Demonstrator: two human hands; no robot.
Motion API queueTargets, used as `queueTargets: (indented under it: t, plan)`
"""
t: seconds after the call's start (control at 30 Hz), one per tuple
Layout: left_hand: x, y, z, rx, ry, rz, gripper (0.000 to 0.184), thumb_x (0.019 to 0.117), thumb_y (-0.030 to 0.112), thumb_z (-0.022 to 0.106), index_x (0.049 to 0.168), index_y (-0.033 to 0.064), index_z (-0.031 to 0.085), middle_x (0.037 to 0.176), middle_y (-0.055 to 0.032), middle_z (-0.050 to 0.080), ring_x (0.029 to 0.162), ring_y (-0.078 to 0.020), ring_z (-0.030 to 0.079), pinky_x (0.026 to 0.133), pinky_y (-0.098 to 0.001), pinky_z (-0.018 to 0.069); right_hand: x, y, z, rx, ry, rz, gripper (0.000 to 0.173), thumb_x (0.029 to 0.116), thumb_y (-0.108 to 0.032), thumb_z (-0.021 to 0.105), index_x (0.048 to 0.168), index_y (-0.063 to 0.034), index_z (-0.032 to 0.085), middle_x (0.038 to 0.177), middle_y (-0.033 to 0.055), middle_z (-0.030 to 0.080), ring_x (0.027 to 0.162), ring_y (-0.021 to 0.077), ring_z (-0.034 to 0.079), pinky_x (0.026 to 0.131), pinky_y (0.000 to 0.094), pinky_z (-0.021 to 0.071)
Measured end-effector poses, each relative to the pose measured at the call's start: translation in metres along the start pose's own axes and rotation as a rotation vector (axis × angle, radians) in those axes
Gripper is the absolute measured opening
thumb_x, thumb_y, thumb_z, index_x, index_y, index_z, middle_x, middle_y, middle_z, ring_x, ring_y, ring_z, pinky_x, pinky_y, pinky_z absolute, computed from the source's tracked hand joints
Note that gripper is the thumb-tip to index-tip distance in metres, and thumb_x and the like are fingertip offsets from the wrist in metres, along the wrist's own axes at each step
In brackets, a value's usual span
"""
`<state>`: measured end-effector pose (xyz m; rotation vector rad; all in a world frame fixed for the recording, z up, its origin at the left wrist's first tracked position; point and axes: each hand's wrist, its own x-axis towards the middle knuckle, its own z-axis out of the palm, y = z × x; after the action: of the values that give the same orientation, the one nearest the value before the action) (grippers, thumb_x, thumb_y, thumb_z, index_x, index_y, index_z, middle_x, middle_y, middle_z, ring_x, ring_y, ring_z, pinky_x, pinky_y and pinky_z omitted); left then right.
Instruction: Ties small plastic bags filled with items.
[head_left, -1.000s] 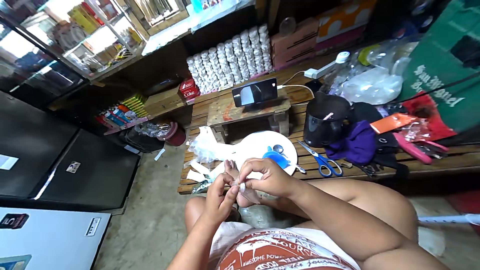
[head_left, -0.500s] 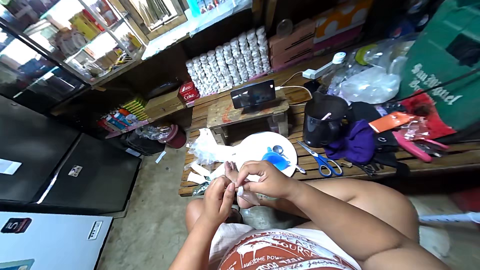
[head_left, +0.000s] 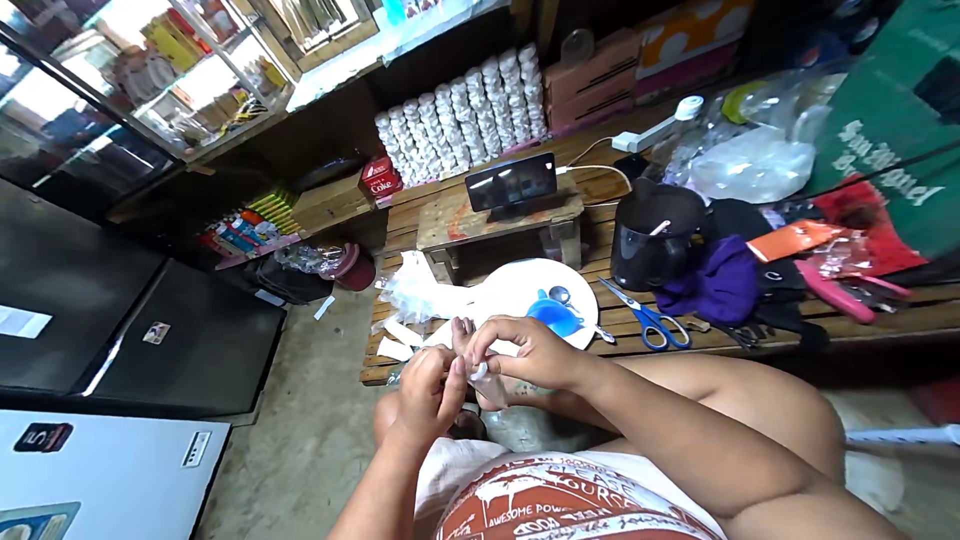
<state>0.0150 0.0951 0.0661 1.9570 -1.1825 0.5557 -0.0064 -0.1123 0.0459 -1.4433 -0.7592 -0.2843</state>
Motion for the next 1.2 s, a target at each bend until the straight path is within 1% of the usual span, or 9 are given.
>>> queueTargets:
  t: [0.13, 0.2, 0.33, 0.43, 0.57, 0.73, 0.87, 1.07, 1.2]
  plan:
    - [0.008, 0.003, -0.005, -0.115, 0.003, -0.046, 0.039, 0.11, 0.029, 0.044, 0.083, 0.0032, 0.056, 0.069, -0.0024, 0.054, 0.064, -0.0021, 0.055, 0.064, -0.0173, 0.049, 0.0, -0.003, -0.003, 0.01, -0.049, 0.036, 0.012, 0.0962, -0.013, 0.065, 0.102, -0.0029, 0.069, 0.109, 0.0027, 0.07, 0.111, 0.0062, 0.061, 0.1, 0.0259, 0.0491]
    - [0.011, 0.005, -0.006, -0.148, 0.0, -0.076, 0.036, 0.1089, 0.027, 0.046, 0.081, 0.005, 0.054, 0.067, -0.0001, 0.052, 0.062, 0.0002, 0.052, 0.061, -0.0157, 0.0474, -0.001, -0.005, -0.004, 0.004, -0.072, 0.049, 0.012, 0.092, -0.011, 0.066, 0.101, -0.0046, 0.068, 0.111, 0.002, 0.069, 0.114, 0.0068, 0.06, 0.101, 0.0265, 0.0494]
    - [0.014, 0.005, -0.01, -0.134, -0.038, -0.096, 0.032, 0.1063, 0.021, 0.049, 0.081, 0.0035, 0.056, 0.067, -0.0002, 0.054, 0.061, 0.0006, 0.052, 0.06, -0.0151, 0.0466, -0.001, -0.004, -0.006, 0.019, -0.078, 0.07, 0.028, 0.0902, -0.033, 0.076, 0.1, -0.008, 0.067, 0.113, -0.0016, 0.068, 0.116, 0.0047, 0.058, 0.102, 0.0258, 0.0485]
    - [0.014, 0.004, -0.01, -0.093, -0.078, -0.093, 0.032, 0.1053, 0.02, 0.05, 0.081, 0.0022, 0.058, 0.067, -0.0015, 0.055, 0.061, -0.0009, 0.053, 0.06, -0.0161, 0.0471, 0.0, -0.001, -0.001, 0.02, 0.004, 0.121, 0.019, 0.0916, -0.026, 0.075, 0.092, -0.0082, 0.068, 0.105, -0.0017, 0.07, 0.109, 0.0043, 0.062, 0.096, 0.0252, 0.0511]
    - [0.014, 0.002, -0.01, -0.033, -0.121, -0.071, 0.032, 0.1032, 0.018, 0.05, 0.077, 0.002, 0.06, 0.066, -0.0033, 0.056, 0.062, -0.0057, 0.055, 0.061, -0.0207, 0.0481, 0.0, -0.001, 0.002, 0.055, 0.006, 0.189, 0.014, 0.0937, -0.012, 0.07, 0.104, -0.004, 0.065, 0.101, 0.0001, 0.069, 0.1, 0.0045, 0.065, 0.094, 0.0247, 0.0539]
    - [0.013, -0.002, -0.012, 0.034, -0.15, -0.076, 0.034, 0.1028, 0.019, 0.05, 0.074, 0.0039, 0.06, 0.064, -0.0027, 0.056, 0.06, -0.0074, 0.055, 0.059, -0.0237, 0.0484, -0.002, 0.001, 0.007, 0.012, -0.059, 0.257, 0.021, 0.1, -0.013, 0.058, 0.115, -0.0007, 0.066, 0.106, 0.0034, 0.068, 0.102, 0.0036, 0.063, 0.097, 0.024, 0.0519]
    - [0.012, -0.002, -0.016, 0.067, -0.152, -0.099, 0.034, 0.1028, 0.021, 0.051, 0.075, 0.0046, 0.061, 0.065, -0.0024, 0.06, 0.062, -0.008, 0.059, 0.061, -0.0263, 0.0515, -0.002, -0.002, 0.01, -0.036, -0.121, 0.335, 0.027, 0.1028, -0.019, 0.053, 0.109, -0.0017, 0.072, 0.108, 0.0062, 0.067, 0.11, 0.0082, 0.059, 0.101, 0.0284, 0.0464]
    - [0.015, -0.001, -0.023, 0.064, -0.068, -0.107, 0.035, 0.1027, 0.021, 0.05, 0.074, 0.0035, 0.058, 0.063, -0.0009, 0.052, 0.058, -0.0031, 0.05, 0.057, -0.0185, 0.0446, -0.002, 0.006, 0.014, 0.05, -0.231, 0.296, 0.032, 0.1039, -0.02, 0.048, 0.114, 0.0024, 0.069, 0.104, 0.0043, 0.068, 0.098, -0.0016, 0.06, 0.092, 0.0199, 0.0485]
    - [0.013, -0.001, -0.018, -0.16, -0.035, -0.181, 0.03, 0.1055, 0.019, 0.05, 0.079, 0.0052, 0.055, 0.069, 0.0027, 0.054, 0.064, 0.0016, 0.054, 0.063, -0.0164, 0.0485, -0.001, 0.003, 0.008, 0.073, -0.23, 0.269, 0.031, 0.1053, -0.021, 0.052, 0.111, 0.0028, 0.069, 0.102, 0.0025, 0.067, 0.096, -0.0042, 0.058, 0.09, 0.0161, 0.0477]
